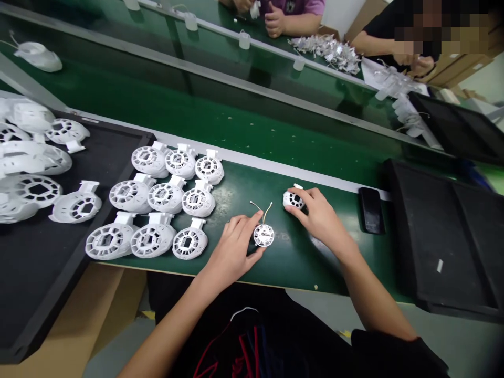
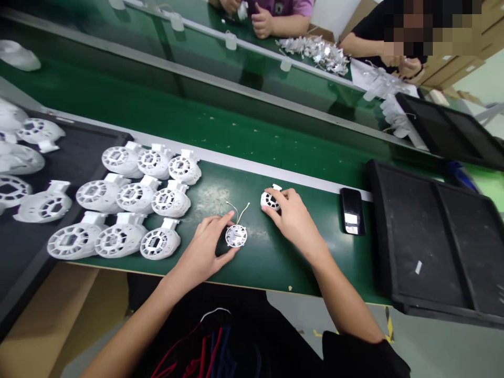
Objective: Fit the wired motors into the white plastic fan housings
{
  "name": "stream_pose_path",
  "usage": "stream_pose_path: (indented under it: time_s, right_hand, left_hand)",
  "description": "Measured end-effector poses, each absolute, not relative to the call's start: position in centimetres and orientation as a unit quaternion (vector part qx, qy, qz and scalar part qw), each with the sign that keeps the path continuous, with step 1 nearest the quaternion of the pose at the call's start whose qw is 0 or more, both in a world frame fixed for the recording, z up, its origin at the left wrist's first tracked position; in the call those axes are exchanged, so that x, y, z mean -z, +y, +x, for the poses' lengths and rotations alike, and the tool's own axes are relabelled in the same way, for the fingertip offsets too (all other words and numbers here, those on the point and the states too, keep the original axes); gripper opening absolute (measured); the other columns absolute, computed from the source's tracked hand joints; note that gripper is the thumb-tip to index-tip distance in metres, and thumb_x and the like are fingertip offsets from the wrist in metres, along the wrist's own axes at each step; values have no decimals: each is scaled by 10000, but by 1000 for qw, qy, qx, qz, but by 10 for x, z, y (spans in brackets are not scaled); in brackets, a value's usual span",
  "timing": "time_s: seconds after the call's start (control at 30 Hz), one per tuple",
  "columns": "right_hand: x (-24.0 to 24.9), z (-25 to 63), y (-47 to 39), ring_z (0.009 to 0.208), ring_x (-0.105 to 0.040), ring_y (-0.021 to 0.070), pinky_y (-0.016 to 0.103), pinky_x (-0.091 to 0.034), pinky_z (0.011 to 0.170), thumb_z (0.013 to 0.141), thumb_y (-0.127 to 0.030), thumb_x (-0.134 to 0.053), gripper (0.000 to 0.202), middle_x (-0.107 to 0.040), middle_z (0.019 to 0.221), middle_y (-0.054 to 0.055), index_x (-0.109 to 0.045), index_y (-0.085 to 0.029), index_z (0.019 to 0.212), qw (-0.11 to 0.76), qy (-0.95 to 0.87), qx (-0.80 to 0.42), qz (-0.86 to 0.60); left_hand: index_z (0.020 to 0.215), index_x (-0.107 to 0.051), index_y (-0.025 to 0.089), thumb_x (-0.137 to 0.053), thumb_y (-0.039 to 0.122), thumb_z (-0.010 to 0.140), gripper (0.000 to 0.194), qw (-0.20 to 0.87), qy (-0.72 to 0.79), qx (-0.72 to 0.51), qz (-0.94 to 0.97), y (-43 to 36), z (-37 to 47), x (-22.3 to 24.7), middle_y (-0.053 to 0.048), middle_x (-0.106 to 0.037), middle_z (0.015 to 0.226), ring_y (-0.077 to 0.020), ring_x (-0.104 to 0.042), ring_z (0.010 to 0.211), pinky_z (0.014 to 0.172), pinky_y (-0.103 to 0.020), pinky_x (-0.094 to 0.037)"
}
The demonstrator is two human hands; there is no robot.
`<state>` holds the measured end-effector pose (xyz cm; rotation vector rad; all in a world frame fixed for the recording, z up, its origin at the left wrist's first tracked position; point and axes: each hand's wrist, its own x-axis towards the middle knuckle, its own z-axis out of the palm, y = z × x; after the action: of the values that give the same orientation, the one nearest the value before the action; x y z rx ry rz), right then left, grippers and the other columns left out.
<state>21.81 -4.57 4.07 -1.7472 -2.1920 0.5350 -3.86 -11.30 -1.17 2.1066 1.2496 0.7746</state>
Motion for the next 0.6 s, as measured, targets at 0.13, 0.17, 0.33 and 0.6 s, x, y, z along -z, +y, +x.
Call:
stream_pose_path:
  time_s: [0.13,0.17,0.33,0.6]
  right_hand:
    - [-52,208,-77,1150,-656,285,478,-622,957,897,-464,-777,611,-619,1288,80,-537,-378,1452,239,-728,-346,-541]
    - [-51,201,-84,1151,-652,282,468,-622,959,858,-467,-821,645,-623,1278,76,-545,-368,1432,255,-724,-361,-529]
    - [-35,180,-98,1113,-663,254,444,-590,984,828,-454,-867,571,-640,1242,64,-617,-337,1329,275,-749,-361,-482]
    - [-26,182,-98,1131,-663,249,428,-581,986,858,-473,-836,598,-626,1255,74,-606,-324,1390,248,-777,-357,-455]
  left_hand:
    - [1673,-133,307,-677,265,953,904,264,481,-286,786,-114,-37,13,-121,-637,1292,-341,-535,1234,1012,-497,-457]
    - [1677,-118,309,-686,263,947,926,262,480,-286,787,-114,-37,13,-125,-632,1304,-344,-535,1234,1014,-498,-455]
    - [1682,-61,320,-757,294,911,1040,269,482,-274,788,-114,-38,14,-138,-595,1353,-352,-519,1265,1029,-501,-449]
    - [1680,-55,322,-770,308,912,1050,278,485,-261,787,-114,-39,11,-127,-591,1325,-345,-514,1245,1035,-504,-446]
